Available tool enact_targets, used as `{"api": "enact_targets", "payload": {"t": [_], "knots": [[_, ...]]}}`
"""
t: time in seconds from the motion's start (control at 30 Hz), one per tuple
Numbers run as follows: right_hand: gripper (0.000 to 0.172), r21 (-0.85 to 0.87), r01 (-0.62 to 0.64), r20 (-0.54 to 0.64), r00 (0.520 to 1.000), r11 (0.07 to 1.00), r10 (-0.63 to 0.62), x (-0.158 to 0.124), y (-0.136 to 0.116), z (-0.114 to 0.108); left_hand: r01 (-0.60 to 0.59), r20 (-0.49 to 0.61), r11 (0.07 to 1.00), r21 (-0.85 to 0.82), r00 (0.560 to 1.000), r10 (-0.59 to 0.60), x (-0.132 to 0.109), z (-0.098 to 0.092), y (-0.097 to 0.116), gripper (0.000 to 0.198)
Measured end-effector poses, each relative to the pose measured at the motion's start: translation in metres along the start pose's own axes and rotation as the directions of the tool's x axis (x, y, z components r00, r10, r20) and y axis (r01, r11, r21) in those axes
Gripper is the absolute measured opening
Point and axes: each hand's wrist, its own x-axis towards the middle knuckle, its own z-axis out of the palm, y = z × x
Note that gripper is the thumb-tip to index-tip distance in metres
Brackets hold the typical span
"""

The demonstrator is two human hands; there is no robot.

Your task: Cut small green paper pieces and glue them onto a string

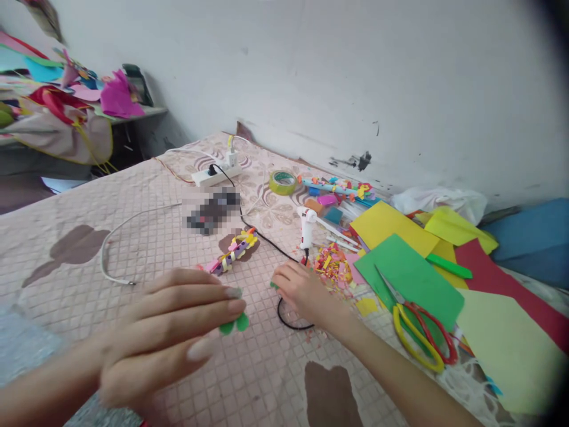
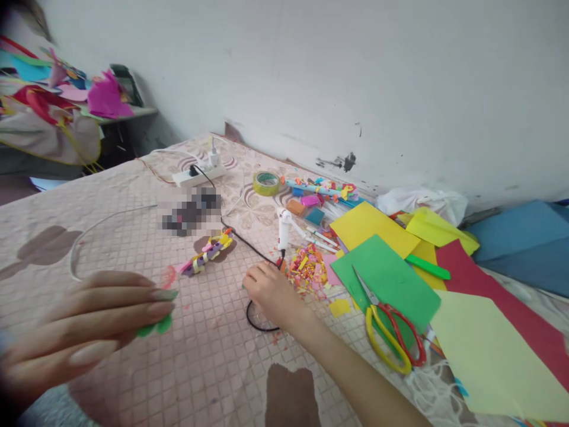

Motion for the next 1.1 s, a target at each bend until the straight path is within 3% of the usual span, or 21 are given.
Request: {"api": "enact_targets", "payload": {"t": [0.07, 0.13, 0.2, 0.3, 0.4, 0.53, 0.6, 0.7, 0.93, 1.1], "knots": [[0.015, -0.049, 0.010, 0.020, 1.000, 0.999, -0.009, 0.002, 0.001, 0.003, -0.049, -0.007, 0.992, 0.114, 0.999, 0.050, 0.005, 0.028, 0.007, 0.023], [0.015, -0.057, 0.010, 0.024, 1.000, 0.998, -0.009, 0.001, 0.003, 0.003, -0.053, -0.010, 0.988, 0.143, 0.998, 0.055, 0.009, 0.044, 0.006, 0.026], [0.015, -0.031, 0.010, 0.022, 1.000, 0.999, -0.010, 0.000, 0.004, 0.002, -0.110, -0.014, 0.987, 0.114, 0.994, 0.112, 0.013, 0.049, -0.001, 0.026], [0.015, -0.002, 0.020, 0.034, 0.999, 1.000, -0.020, -0.002, 0.004, -0.002, -0.296, 0.050, 0.950, 0.096, 0.955, 0.293, 0.016, 0.046, -0.015, 0.030], [0.016, -0.032, 0.045, 0.075, 0.996, 0.998, -0.043, -0.002, 0.004, -0.004, -0.449, 0.159, 0.890, 0.077, 0.887, 0.434, 0.021, 0.040, -0.023, 0.033], [0.016, -0.091, 0.075, 0.093, 0.993, 0.993, -0.067, -0.002, 0.005, -0.001, -0.575, 0.316, 0.814, 0.088, 0.791, 0.524, 0.033, 0.029, -0.028, 0.032], [0.015, -0.102, 0.084, 0.080, 0.994, 0.991, -0.076, -0.003, 0.007, 0.001, -0.696, 0.444, 0.718, 0.035, 0.654, 0.612, 0.039, 0.024, -0.031, 0.028], [0.014, -0.079, 0.082, 0.059, 0.995, 0.993, -0.077, -0.003, 0.009, 0.003, -0.750, 0.485, 0.659, 0.051, 0.596, 0.640, 0.044, 0.021, -0.034, 0.021], [0.012, 0.011, 0.062, 0.017, 0.998, 0.998, -0.062, -0.002, 0.009, -0.002, -0.751, 0.464, 0.656, 0.067, 0.606, 0.646, 0.043, 0.025, -0.033, 0.017], [0.014, -0.005, 0.054, 0.018, 0.998, 0.999, -0.053, -0.003, 0.010, -0.001, -0.693, 0.406, 0.715, 0.093, 0.682, 0.608, 0.040, 0.027, -0.037, 0.018]]}}
